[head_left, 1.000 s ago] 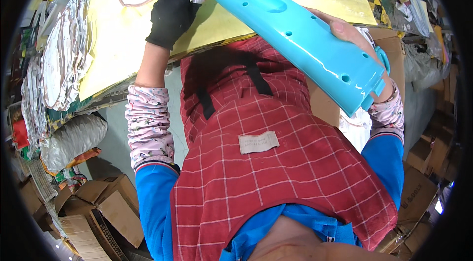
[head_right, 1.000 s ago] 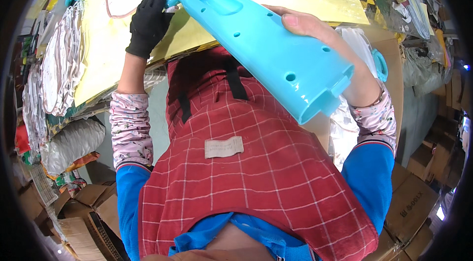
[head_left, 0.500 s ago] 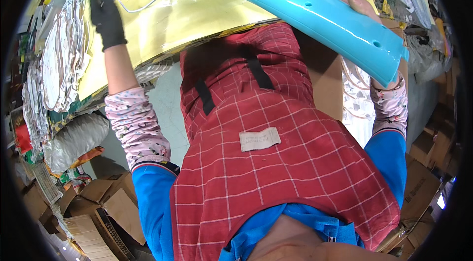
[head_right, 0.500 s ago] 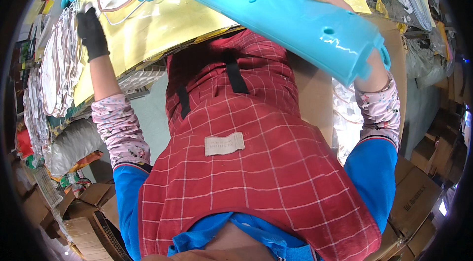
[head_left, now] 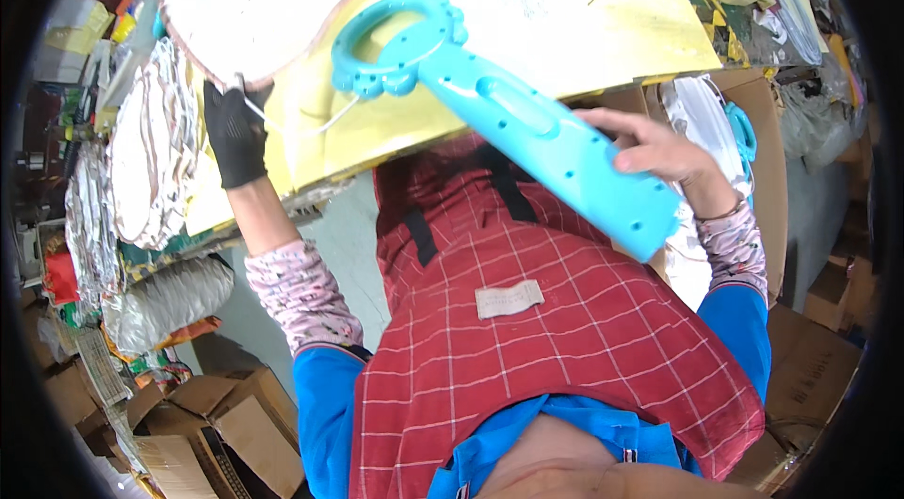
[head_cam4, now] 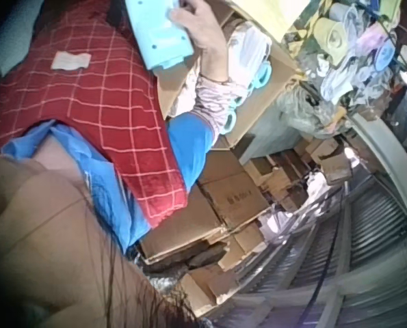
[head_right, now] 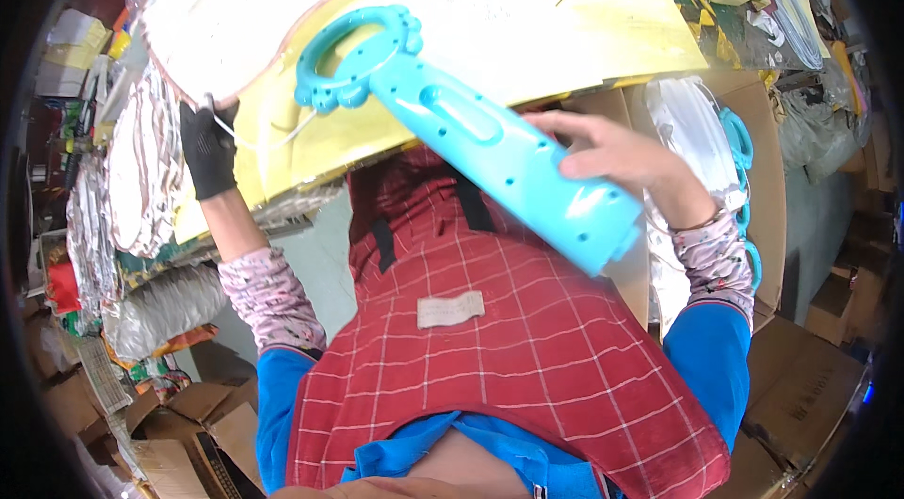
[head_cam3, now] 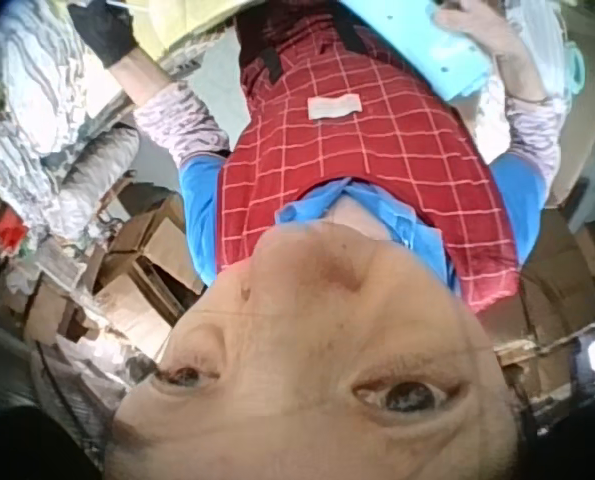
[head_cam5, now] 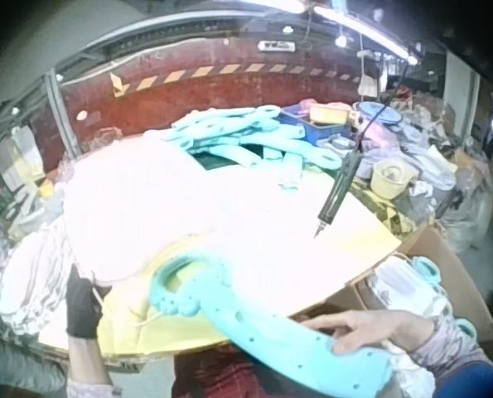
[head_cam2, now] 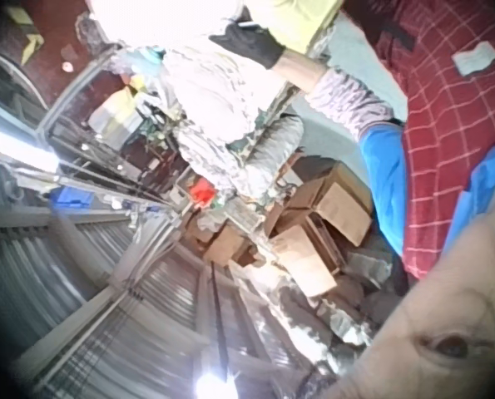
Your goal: The person repeatedly assembles a light blue plastic baby toy by attaching a patterned fabric cover to its handle using a hot glue gun. The person picks up the toy, applies glue, and presses the fabric into place, repeating this process for multiple units.
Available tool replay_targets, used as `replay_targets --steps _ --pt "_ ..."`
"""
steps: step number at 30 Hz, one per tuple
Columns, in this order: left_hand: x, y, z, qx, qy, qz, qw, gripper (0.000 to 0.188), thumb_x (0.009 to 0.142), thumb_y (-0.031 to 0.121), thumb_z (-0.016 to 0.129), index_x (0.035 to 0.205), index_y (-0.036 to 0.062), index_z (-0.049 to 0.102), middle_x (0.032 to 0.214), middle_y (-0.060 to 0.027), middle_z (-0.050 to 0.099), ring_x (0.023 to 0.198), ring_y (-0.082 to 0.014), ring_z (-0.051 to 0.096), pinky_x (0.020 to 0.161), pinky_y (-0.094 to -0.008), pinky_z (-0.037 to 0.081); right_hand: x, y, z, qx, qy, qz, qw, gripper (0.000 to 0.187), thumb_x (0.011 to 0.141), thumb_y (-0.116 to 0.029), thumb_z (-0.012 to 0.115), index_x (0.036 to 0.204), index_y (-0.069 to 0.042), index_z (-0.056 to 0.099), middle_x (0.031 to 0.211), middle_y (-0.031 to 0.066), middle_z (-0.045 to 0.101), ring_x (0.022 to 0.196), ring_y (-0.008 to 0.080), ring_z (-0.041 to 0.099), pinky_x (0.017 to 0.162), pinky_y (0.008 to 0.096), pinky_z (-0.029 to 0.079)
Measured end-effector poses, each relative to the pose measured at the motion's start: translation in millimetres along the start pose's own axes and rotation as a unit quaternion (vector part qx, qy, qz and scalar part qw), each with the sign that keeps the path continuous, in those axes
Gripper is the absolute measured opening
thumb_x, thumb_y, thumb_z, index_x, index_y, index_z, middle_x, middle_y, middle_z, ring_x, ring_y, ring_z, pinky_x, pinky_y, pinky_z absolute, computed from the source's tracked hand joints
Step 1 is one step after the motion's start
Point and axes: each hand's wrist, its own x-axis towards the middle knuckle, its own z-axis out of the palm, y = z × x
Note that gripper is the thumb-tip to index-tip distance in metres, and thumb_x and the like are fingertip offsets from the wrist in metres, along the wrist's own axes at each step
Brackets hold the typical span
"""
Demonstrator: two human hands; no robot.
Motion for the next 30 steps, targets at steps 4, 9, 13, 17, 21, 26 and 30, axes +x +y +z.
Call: replay_targets --steps 4,9,13,17,21,26,30 --pt "-7.8 18.3 18.6 0.074 -0.022 0.07 0.995 0.058 0.093 0.004 0.051 0.147 0.003 0.03 0.127 -0.0119 0.053 0.104 -0.0206 0.062 0.083 -0.04 0.059 49.0 -6.2 -7.1 -0.192 -0.126 0.069 0.971 0.067 0.087 -0.03 0.071 0.145 -0.006 0.045 0.097 0.0126 0.07 0.076 0.0165 0.066 0.067 0.0298 0.055" --pt "-2.9 22.9 29.0 0.111 -0.025 0.089 0.989 0.06 0.096 0.004 0.05 0.151 0.004 0.027 0.139 -0.0119 0.049 0.118 -0.0233 0.056 0.09 -0.0414 0.055 183.0 -50.5 -57.1 -0.01 0.198 -0.189 0.962 0.057 0.098 -0.045 0.055 0.114 0.009 0.057 0.094 0.0135 0.065 0.067 0.0166 0.064 0.06 0.0295 0.054" --pt "-0.7 15.2 29.9 0.096 -0.023 0.097 0.99 0.057 0.097 0.006 0.054 0.148 0.0006 0.029 0.133 -0.0141 0.051 0.108 -0.0213 0.06 0.086 -0.0377 0.057 229.5 -70.9 -76.5 0.084 0.28 -0.271 0.917 0.034 0.096 -0.029 0.062 0.097 0.006 0.063 0.076 0.0074 0.064 0.057 0.0112 0.06 0.051 0.0247 0.049" --pt "-8.6 -1.9 28.6 0.097 -0.005 0.099 0.99 0.05 0.099 0.008 0.052 0.144 -0.002 0.035 0.133 -0.0147 0.051 0.111 -0.0221 0.059 0.092 -0.0377 0.054 243.0 -66.0 -62.5 0.014 0.357 -0.274 0.893 0.028 0.095 -0.024 0.063 0.086 0.002 0.067 0.063 0.0043 0.06 0.049 0.0108 0.058 0.046 0.0257 0.046" --pt "-14.7 -21.3 22.5 0.104 -0.014 0.082 0.991 0.049 0.098 0.007 0.051 0.143 -0.0025 0.036 0.132 -0.0153 0.052 0.113 -0.0219 0.057 0.094 -0.0379 0.052 244.9 -51.1 -66.7 -0.006 0.34 -0.247 0.907 0.028 0.094 -0.024 0.064 0.089 0.004 0.068 0.065 0.005 0.062 0.048 0.0114 0.058 0.046 0.0265 0.047" --pt "9.3 -8.7 11.6 0.226 -0.097 0.133 0.96 0.055 0.095 0.002 0.055 0.146 -0.0022 0.034 0.137 -0.0128 0.05 0.119 -0.0213 0.054 0.101 -0.0343 0.045 199.4 -56.0 -53.3 0.008 0.327 -0.224 0.918 0.031 0.097 -0.025 0.056 0.093 0.003 0.07 0.066 0.0042 0.062 0.058 0.012 0.063 0.051 0.0274 0.051" --pt "83.4 14.9 -12.0 0.317 0.059 0.228 0.919 0.041 0.097 0.013 0.052 0.133 -0.0059 0.047 0.127 -0.0194 0.057 0.117 -0.0305 0.055 0.1 -0.04 0.045 99.9 7.4 -30.8 -0.469 0.168 -0.069 0.864 0.06 0.094 -0.056 0.053 0.087 0.0 0.072 0.067 0.0116 0.066 0.065 0.0231 0.065 0.065 0.0382 0.053"
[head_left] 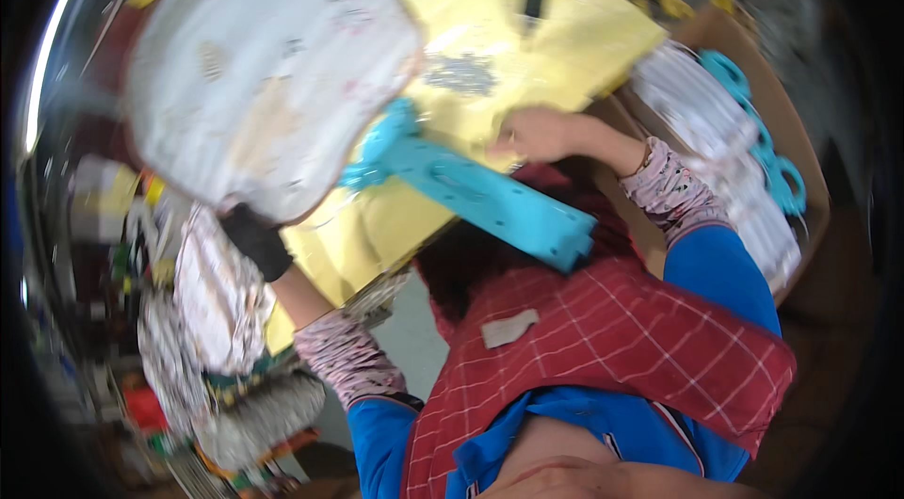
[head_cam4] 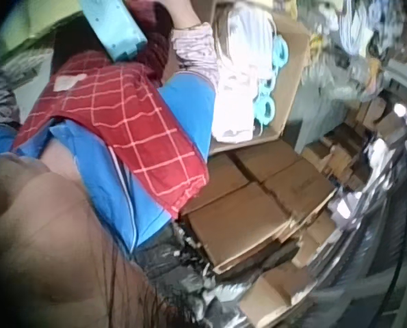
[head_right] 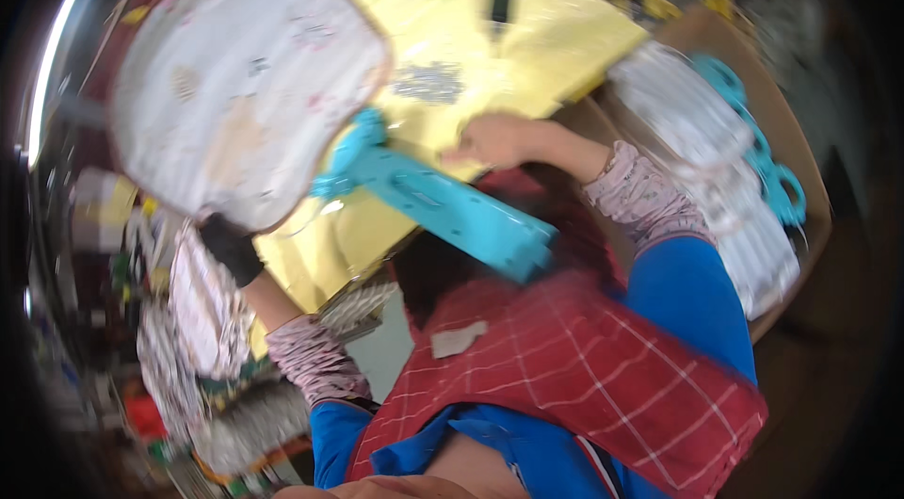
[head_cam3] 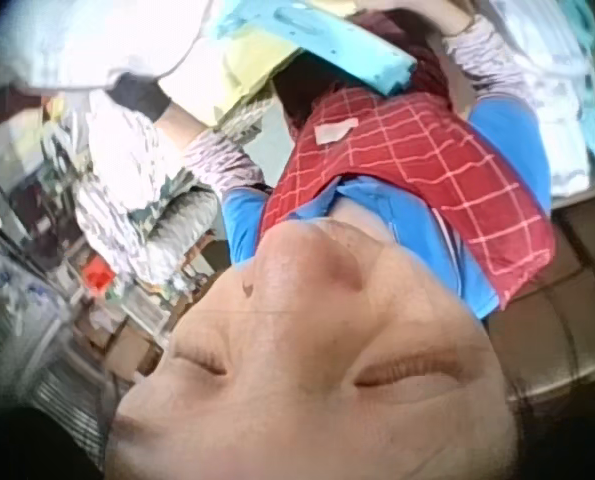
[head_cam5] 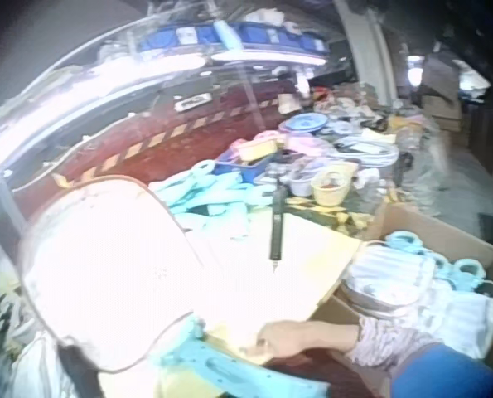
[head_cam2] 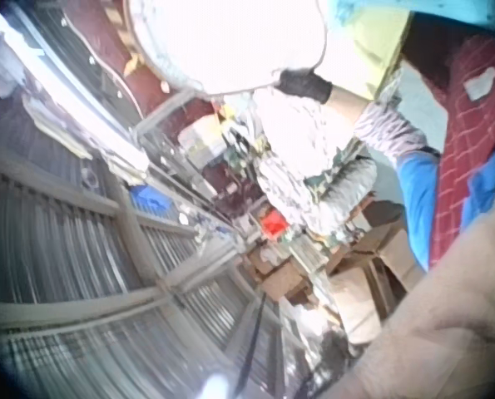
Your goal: The person repeatedly assembles a light blue plastic baby toy by attaching a patterned fabric cover to its handle using a hot glue gun. The person picks up the toy, applies glue, and presses the fabric into place, repeating this process for multiple units.
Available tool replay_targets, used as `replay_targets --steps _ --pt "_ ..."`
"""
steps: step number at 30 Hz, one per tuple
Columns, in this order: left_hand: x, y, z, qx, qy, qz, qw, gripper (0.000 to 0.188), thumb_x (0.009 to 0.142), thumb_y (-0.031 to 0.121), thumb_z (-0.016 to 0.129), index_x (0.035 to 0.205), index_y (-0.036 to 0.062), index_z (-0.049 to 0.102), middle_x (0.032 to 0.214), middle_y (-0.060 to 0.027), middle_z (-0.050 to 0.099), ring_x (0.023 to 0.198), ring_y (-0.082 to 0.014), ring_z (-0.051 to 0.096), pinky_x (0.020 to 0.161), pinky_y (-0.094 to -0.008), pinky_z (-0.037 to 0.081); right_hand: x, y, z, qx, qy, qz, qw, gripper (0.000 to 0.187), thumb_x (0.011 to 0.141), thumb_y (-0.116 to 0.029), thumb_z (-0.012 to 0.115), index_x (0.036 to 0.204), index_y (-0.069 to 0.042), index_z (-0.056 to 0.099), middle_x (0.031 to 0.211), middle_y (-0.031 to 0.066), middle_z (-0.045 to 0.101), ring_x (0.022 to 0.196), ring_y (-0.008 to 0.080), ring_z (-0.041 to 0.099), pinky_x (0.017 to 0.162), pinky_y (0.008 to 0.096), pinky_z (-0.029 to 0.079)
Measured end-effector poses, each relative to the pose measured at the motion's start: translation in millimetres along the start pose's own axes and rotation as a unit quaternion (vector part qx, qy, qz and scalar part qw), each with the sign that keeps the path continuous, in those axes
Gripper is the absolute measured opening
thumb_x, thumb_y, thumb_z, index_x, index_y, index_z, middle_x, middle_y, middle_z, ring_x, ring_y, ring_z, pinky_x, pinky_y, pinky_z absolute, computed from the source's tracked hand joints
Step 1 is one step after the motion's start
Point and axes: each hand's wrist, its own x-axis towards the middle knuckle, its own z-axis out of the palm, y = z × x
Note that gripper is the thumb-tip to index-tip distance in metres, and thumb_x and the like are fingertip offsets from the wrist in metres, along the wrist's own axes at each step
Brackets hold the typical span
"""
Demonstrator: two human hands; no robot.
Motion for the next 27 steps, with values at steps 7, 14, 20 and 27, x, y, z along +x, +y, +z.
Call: replay_targets --steps 7,14,20,27 --pt "-51.2 226.2 130.1 -0.203 0.018 0.159 0.966 0.038 0.095 0.013 0.063 0.123 -0.0119 0.057 0.116 -0.0223 0.064 0.098 -0.0271 0.065 0.087 -0.0372 0.055 -158.3 43.9 123.5 0.591 0.035 -0.03 0.805 0.059 0.094 -0.043 0.065 0.129 0.003 0.054 0.113 0.0078 0.065 0.103 0.0162 0.059 0.088 0.0325 0.049" --pt "-105.5 320.3 225.3 0.071 -0.271 0.681 0.677 0.043 0.094 0.021 0.058 0.132 0.0036 0.054 0.13 -0.0173 0.058 0.122 -0.0399 0.053 0.107 -0.0525 0.038 -238.1 81.5 135.2 0.604 0.364 0.083 0.704 0.049 0.094 -0.044 0.062 0.118 -0.002 0.062 0.099 0.0065 0.066 0.086 0.0164 0.062 0.074 0.0322 0.049" --pt "-89.4 230.4 208.8 0.074 -0.431 0.478 0.762 0.045 0.089 0.006 0.061 0.133 0.0025 0.053 0.129 -0.0159 0.061 0.12 -0.0351 0.056 0.103 -0.0429 0.043 -359.6 145.7 158.1 0.497 0.579 0.303 0.572 0.045 0.094 -0.043 0.061 0.113 -0.002 0.064 0.094 0.0062 0.065 0.081 0.0163 0.061 0.069 0.0318 0.048" --pt "-81.1 157.5 159.4 0.065 -0.484 0.212 0.847 0.029 0.087 -0.006 0.056 0.115 -0.0025 0.062 0.101 -0.0155 0.066 0.094 -0.0278 0.065 0.085 -0.0359 0.052 -486.0 188.2 224.8 0.237 0.593 0.593 0.49 0.041 0.095 -0.042 0.059 0.107 -0.003 0.065 0.087 0.0058 0.065 0.075 0.0163 0.061 0.064 0.0312 0.047"
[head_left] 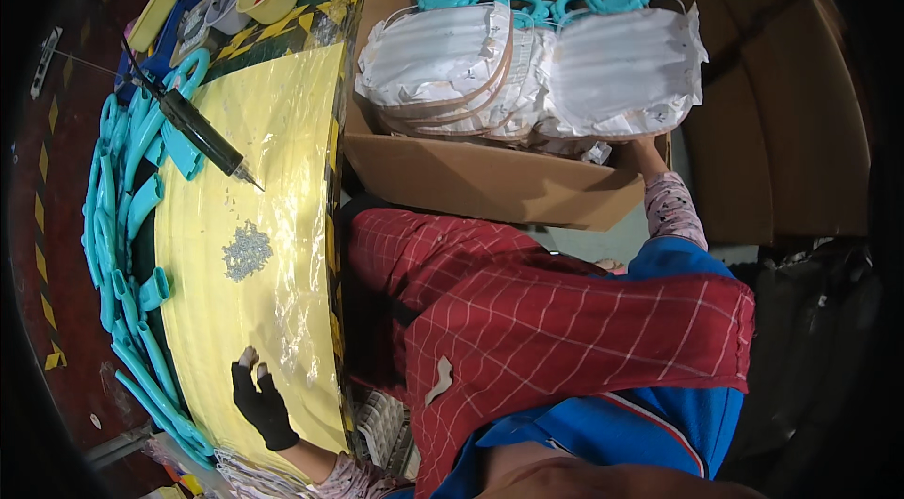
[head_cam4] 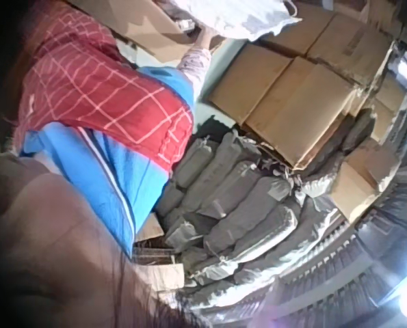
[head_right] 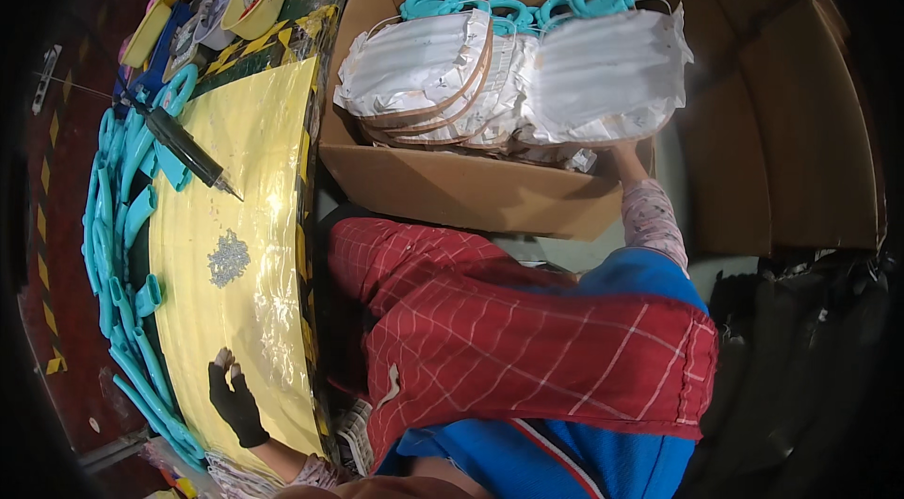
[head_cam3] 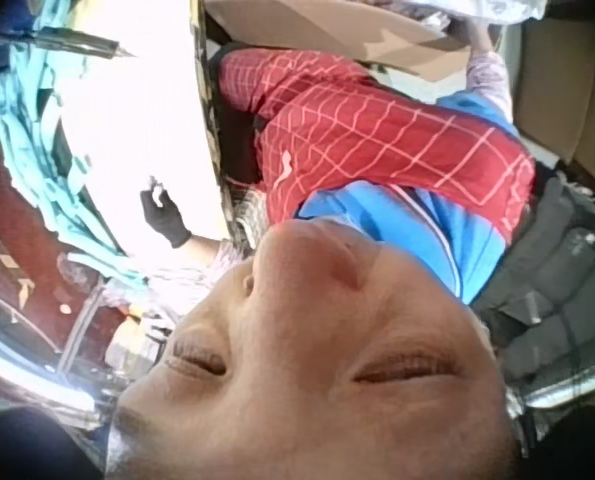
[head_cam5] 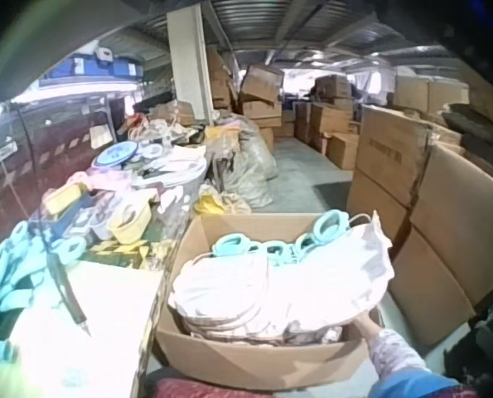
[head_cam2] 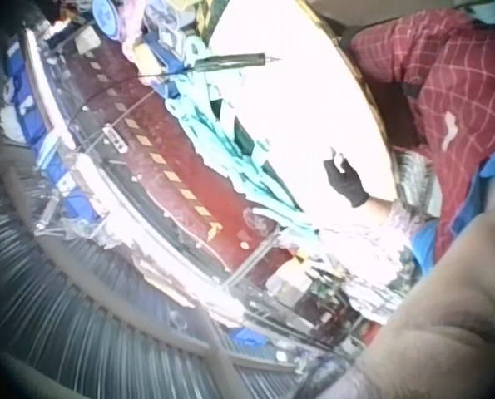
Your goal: The person repeatedly assembles a light blue plastic baby toy by attaching a patterned fabric cover to its handle using a hot glue gun. The person picks up the toy, applies glue, and presses the fabric into place, repeating this process for multiple units.
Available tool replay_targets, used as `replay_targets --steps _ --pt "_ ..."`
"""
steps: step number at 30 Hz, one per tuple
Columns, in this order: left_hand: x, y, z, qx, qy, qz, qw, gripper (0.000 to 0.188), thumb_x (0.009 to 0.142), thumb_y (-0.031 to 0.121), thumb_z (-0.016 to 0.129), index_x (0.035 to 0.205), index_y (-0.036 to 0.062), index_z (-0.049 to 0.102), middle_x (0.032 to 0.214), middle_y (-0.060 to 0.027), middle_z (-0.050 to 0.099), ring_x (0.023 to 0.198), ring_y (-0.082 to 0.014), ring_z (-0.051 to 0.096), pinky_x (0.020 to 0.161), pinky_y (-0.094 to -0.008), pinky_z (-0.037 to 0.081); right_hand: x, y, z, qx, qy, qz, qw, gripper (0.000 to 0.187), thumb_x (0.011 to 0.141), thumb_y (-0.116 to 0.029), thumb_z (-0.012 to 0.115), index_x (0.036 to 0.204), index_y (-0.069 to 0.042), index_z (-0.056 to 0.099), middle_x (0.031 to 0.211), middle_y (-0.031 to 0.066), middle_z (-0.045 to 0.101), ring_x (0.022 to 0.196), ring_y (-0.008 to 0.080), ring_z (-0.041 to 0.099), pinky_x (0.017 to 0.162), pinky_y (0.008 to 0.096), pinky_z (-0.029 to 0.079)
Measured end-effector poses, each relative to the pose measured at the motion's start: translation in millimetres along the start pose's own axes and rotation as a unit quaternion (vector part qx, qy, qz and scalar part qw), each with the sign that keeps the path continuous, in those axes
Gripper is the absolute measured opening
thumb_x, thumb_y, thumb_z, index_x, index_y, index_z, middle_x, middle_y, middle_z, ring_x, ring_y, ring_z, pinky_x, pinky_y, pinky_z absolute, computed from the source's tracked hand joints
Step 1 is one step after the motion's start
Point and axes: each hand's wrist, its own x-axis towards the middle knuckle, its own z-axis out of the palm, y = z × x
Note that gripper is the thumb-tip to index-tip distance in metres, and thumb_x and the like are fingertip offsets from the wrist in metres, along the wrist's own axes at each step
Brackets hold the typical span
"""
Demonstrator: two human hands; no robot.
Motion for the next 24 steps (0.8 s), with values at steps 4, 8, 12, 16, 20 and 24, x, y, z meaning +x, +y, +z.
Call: replay_targets --steps 4,8,12,16,20,24 --pt "-24.1 -31.8 -11.5 -0.021 0.009 -0.057 0.998 0.021 0.092 -0.002 0.055 0.111 -0.0037 0.065 0.1 -0.0139 0.068 0.093 -0.0252 0.066 0.088 -0.0357 0.052 2.7 48.5 0.7 -0.176 0.04 -0.002 0.984 0.04 0.095 -0.042 0.059 0.103 -0.003 0.066 0.083 0.0056 0.064 0.071 0.0162 0.06 0.062 0.0309 0.047" --pt "-13.4 -68.1 -18.0 -0.017 0.041 -0.022 0.999 0.023 0.089 0.001 0.063 0.112 0.0009 0.067 0.106 -0.0151 0.071 0.101 -0.027 0.068 0.092 -0.0374 0.05 -8.6 89.7 5.4 -0.275 -0.012 -0.059 0.96 0.039 0.095 -0.041 0.058 0.099 -0.004 0.067 0.08 0.0054 0.064 0.068 0.0162 0.06 0.059 0.0305 0.046" --pt "7.4 -95.8 -20.4 -0.083 0.052 0.031 0.995 0.027 0.089 0.0 0.065 0.116 0.0006 0.065 0.11 -0.013 0.07 0.101 -0.0231 0.068 0.09 -0.033 0.052 -21.4 129.6 -7.5 -0.294 -0.078 -0.115 0.946 0.038 0.095 -0.041 0.057 0.096 -0.004 0.068 0.076 0.0052 0.063 0.064 0.0161 0.06 0.056 0.0302 0.046" --pt "37.8 -148.0 -28.0 -0.071 0.06 -0.065 0.994 0.036 0.093 0.005 0.064 0.128 -0.0007 0.057 0.117 -0.0099 0.067 0.107 -0.0173 0.065 0.091 -0.0309 0.052 -12.9 105.3 -34.2 -0.292 -0.16 -0.139 0.933 0.038 0.095 -0.04 0.056 0.092 -0.005 0.069 0.072 0.0049 0.063 0.061 0.0161 0.059 0.053 0.0299 0.045" --pt "117.9 -223.0 -12.6 -0.466 0.228 -0.367 0.772 0.059 0.093 0.041 0.065 0.13 -0.0011 0.048 0.111 -0.0137 0.062 0.102 -0.0245 0.065 0.086 -0.0373 0.056 -11.4 7.4 18.9 -0.217 -0.284 0.055 0.932 0.034 0.093 -0.034 0.054 0.083 -0.004 0.067 0.065 0.0041 0.058 0.053 0.0146 0.055 0.046 0.0274 0.04" --pt "183.3 -304.7 -18.1 -0.663 0.28 -0.358 0.595 0.054 0.094 0.037 0.065 0.131 0.0031 0.045 0.122 -0.0188 0.057 0.108 -0.0351 0.06 0.094 -0.0482 0.053 -58.8 -133.4 87.2 -0.11 -0.397 0.141 0.9 0.032 0.096 -0.033 0.053 0.084 -0.005 0.061 0.063 0.0021 0.055 0.043 0.0097 0.046 0.037 0.0228 0.031"
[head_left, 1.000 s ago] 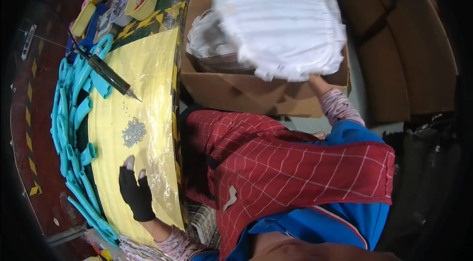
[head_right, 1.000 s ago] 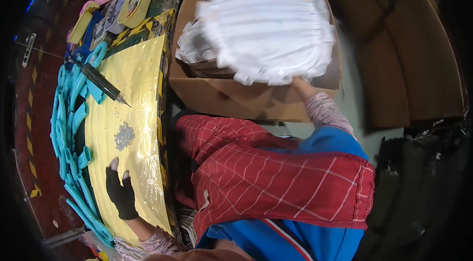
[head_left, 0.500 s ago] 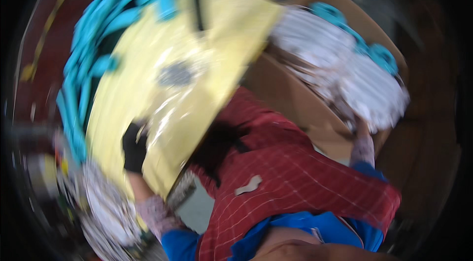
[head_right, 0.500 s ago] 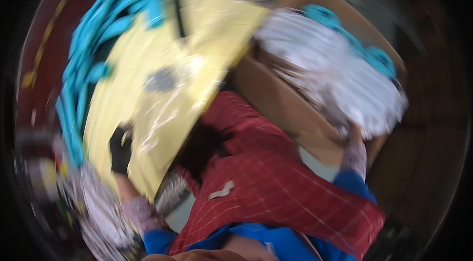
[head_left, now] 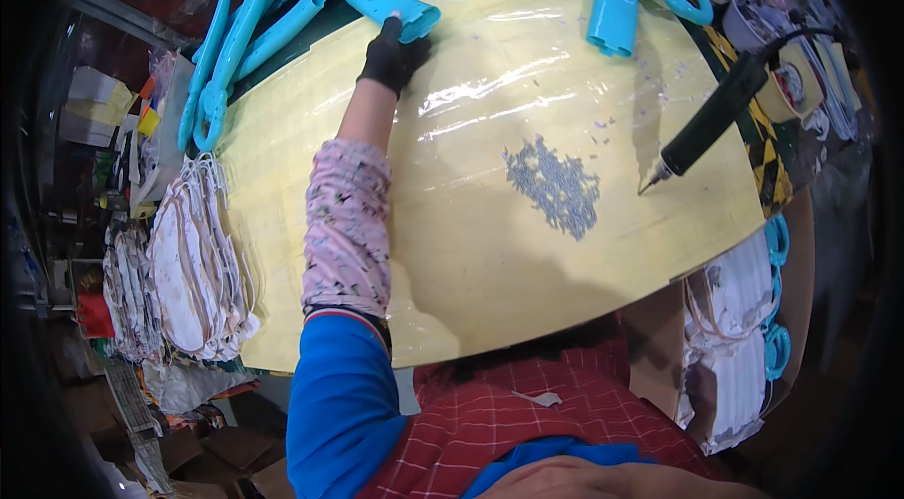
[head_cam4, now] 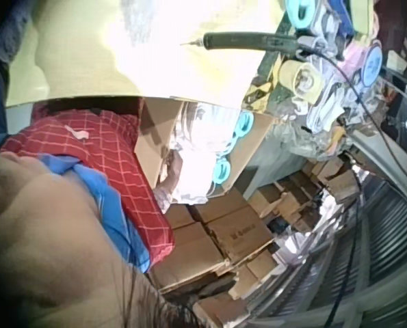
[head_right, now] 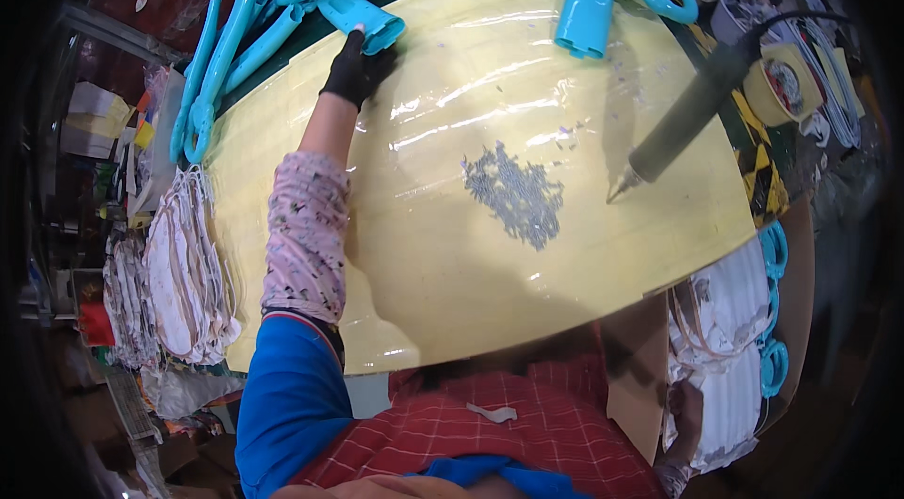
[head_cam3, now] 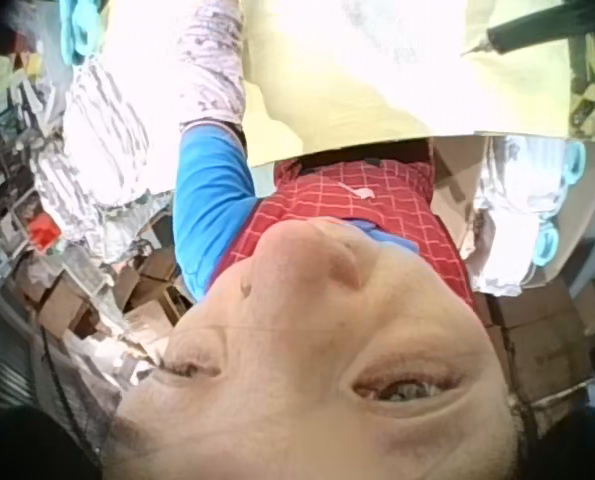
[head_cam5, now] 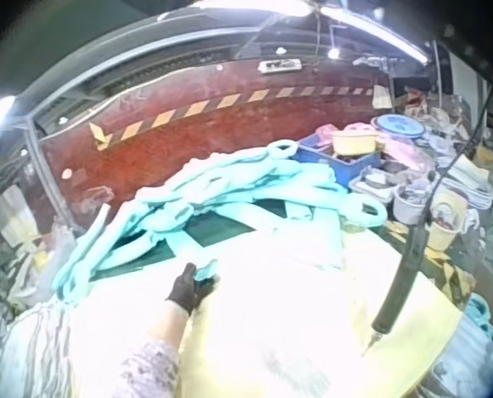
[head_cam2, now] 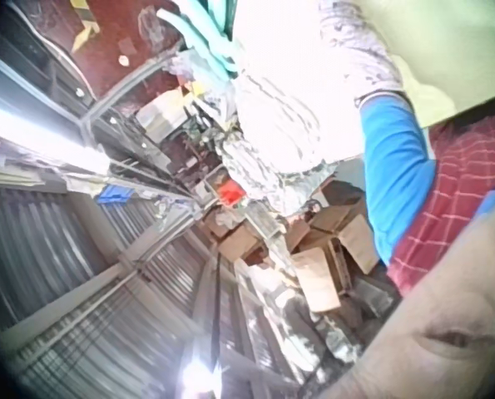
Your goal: The person repeatedly assembles a light blue plastic baby toy by attaching a patterned fabric cover to its handle using a hot glue gun. The person picks up the toy, applies glue, and presses the fabric into place, repeating this process for multiple units.
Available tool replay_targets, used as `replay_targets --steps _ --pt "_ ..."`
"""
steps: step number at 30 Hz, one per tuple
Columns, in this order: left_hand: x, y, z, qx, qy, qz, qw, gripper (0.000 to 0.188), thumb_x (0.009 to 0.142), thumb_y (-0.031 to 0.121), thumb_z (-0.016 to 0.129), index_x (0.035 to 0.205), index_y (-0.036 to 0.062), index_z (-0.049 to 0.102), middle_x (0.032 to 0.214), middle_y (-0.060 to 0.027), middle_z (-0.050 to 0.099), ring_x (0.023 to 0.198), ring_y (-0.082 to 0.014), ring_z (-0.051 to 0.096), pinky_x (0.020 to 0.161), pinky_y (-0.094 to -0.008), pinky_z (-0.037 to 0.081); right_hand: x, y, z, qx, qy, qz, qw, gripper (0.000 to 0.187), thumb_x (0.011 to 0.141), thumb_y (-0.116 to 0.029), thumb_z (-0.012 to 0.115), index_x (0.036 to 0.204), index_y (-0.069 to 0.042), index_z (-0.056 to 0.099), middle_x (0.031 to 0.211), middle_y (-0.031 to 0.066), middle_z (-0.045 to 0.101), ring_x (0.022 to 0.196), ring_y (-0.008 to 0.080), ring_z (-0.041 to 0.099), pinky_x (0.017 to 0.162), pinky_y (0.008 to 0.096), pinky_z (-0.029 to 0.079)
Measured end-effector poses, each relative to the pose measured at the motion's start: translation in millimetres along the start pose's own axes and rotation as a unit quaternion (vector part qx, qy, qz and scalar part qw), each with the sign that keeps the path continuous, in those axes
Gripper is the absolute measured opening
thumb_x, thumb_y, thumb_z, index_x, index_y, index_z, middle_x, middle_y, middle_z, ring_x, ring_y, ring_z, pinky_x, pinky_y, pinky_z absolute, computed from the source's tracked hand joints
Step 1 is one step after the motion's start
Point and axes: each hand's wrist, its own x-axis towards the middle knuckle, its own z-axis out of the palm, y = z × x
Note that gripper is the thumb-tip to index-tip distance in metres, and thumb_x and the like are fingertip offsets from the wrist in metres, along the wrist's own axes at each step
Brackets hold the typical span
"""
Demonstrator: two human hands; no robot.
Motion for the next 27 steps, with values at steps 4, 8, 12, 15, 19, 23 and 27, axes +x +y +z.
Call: replay_targets --steps 4,8,12,15,19,23,27 --pt "-2.5 -2.9 12.4 -0.053 0.005 -0.001 0.999 0.05 0.096 0.028 0.063 0.134 0.0025 0.043 0.128 -0.0178 0.054 0.114 -0.0356 0.057 0.098 -0.0488 0.052 -67.6 -168.6 75.3 0.025 -0.191 -0.144 0.971 0.048 0.095 -0.049 0.06 0.093 -0.001 0.058 0.064 0.0058 0.06 0.041 0.0098 0.048 0.037 0.0218 0.034" --pt "-144.3 -20.8 16.9 -0.018 -0.125 -0.074 0.989 0.045 0.099 0.032 0.059 0.132 0.0032 0.05 0.124 -0.0132 0.062 0.11 -0.0281 0.063 0.096 -0.0436 0.054 -101.9 -248.8 143.9 -0.024 -0.349 -0.283 0.893 0.05 0.094 -0.047 0.061 0.099 0.003 0.057 0.067 0.0089 0.062 0.045 0.0127 0.054 0.039 0.0229 0.039" --pt "-310.4 -50.2 5.3 0.035 -0.248 -0.13 0.959 0.062 0.093 0.039 0.066 0.137 0.0007 0.045 0.124 -0.0139 0.062 0.108 -0.0244 0.063 0.09 -0.0377 0.054 -102.6 -302.4 256.2 0.03 -0.372 -0.348 0.86 0.073 0.093 -0.049 0.062 0.136 0.007 0.043 0.106 0.016 0.062 0.08 0.017 0.063 0.064 0.0257 0.052" --pt "-386.6 -81.1 -11.6 0.209 -0.251 -0.139 0.935 0.075 0.089 0.031 0.071 0.144 -0.0018 0.032 0.124 -0.0169 0.06 0.113 -0.0234 0.06 0.095 -0.0373 0.05 -91.2 -334.4 348.7 0.039 -0.43 -0.371 0.822 0.064 0.1 -0.045 0.053 0.144 -0.001 0.038 0.132 0.0146 0.054 0.108 0.0211 0.06 0.087 0.0351 0.053" --pt "-431.0 -80.5 -41.4 0.446 -0.263 0.008 0.855 0.06 0.094 0.038 0.06 0.141 0.0038 0.042 0.105 -0.0192 0.068 0.096 -0.0339 0.067 0.087 -0.0415 0.051 -110.8 -366.4 393.4 0.123 -0.464 -0.337 0.81 0.045 0.102 -0.04 0.05 0.13 -0.004 0.05 0.109 0.0093 0.063 0.096 0.0193 0.065 0.078 0.0337 0.057" --pt "-439.1 -32.1 -160.3 0.704 0.198 0.356 0.582 0.036 0.087 0.022 0.06 0.118 0.0048 0.062 0.102 -0.0189 0.068 0.093 -0.0354 0.067 0.08 -0.045 0.052 -76.0 -369.0 373.8 0.141 -0.492 -0.255 0.82 0.052 0.099 -0.048 0.052 0.13 -0.007 0.053 0.108 0.0095 0.065 0.093 0.0199 0.066 0.078 0.0342 0.058" --pt "-446.3 55.7 -296.5 0.744 0.423 0.338 0.391 0.017 0.086 0.014 0.054 0.101 0.0096 0.061 0.09 -0.0154 0.064 0.087 -0.0357 0.064 0.074 -0.0472 0.051 -60.5 -358.9 322.4 0.155 -0.496 -0.243 0.819 0.057 0.097 -0.057 0.05 0.124 -0.007 0.057 0.1 0.0098 0.067 0.082 0.0214 0.068 0.067 0.0332 0.058"
